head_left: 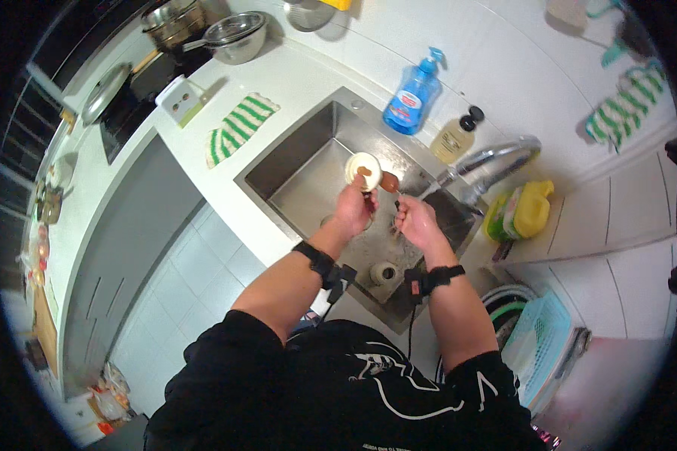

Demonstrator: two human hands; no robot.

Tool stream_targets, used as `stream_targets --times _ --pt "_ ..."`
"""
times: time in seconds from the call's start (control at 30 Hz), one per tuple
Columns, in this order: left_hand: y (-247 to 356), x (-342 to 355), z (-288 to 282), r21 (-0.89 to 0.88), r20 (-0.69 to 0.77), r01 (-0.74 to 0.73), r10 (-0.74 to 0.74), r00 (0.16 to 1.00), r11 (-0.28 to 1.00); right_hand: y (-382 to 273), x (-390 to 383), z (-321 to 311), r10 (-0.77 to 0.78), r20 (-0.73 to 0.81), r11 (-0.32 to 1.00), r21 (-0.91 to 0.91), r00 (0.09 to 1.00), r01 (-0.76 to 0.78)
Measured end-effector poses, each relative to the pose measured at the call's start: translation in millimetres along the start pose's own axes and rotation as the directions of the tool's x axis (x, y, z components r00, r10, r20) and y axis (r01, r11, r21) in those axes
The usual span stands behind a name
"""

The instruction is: The person scrubs the inside of a small cup with a brush under running water, then retrieves a new brush from a container and continues scrubbing the same cup. The cup is rinsed repeatedly under the tap.

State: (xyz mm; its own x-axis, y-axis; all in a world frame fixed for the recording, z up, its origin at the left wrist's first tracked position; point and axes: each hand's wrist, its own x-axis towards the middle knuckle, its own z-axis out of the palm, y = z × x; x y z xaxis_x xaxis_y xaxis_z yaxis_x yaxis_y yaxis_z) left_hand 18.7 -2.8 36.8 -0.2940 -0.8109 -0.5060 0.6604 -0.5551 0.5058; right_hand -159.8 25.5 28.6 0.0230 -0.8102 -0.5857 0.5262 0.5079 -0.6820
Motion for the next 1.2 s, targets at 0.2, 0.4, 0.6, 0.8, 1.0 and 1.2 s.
stream_targets --times 0.2,0.4,0.6,0.8,1.0,1.2 --pt "-16 10 7 -0.026 -0.057 0.036 -0.038 0.998 0.999 -8 -5 12 -0.084 -0.014 0.963 -0.258 0.996 0.077" --pt "-18 11 13 -0.018 -0.067 -0.016 0.015 0.998 1.000 -1 10 16 -0.117 -0.163 0.943 -0.328 0.980 0.058" --pt "-25 20 10 0.006 -0.117 -0.040 0.040 0.992 0.999 6 15 9 -0.114 0.007 0.958 -0.265 0.993 0.112" --pt "-39 29 22 0.065 -0.178 -0.070 0.080 0.981 0.995 2 1 8 -0.170 -0.028 0.885 -0.445 0.985 0.140" --pt "-63 45 54 0.002 -0.124 -0.079 0.079 0.989 0.997 4 -3 1 -0.293 -0.176 0.782 -0.609 0.940 0.130" --pt "-61 67 53 0.132 -0.248 -0.050 0.082 0.965 0.990 -7 -21 -14 -0.109 0.119 0.767 -0.621 0.987 0.160"
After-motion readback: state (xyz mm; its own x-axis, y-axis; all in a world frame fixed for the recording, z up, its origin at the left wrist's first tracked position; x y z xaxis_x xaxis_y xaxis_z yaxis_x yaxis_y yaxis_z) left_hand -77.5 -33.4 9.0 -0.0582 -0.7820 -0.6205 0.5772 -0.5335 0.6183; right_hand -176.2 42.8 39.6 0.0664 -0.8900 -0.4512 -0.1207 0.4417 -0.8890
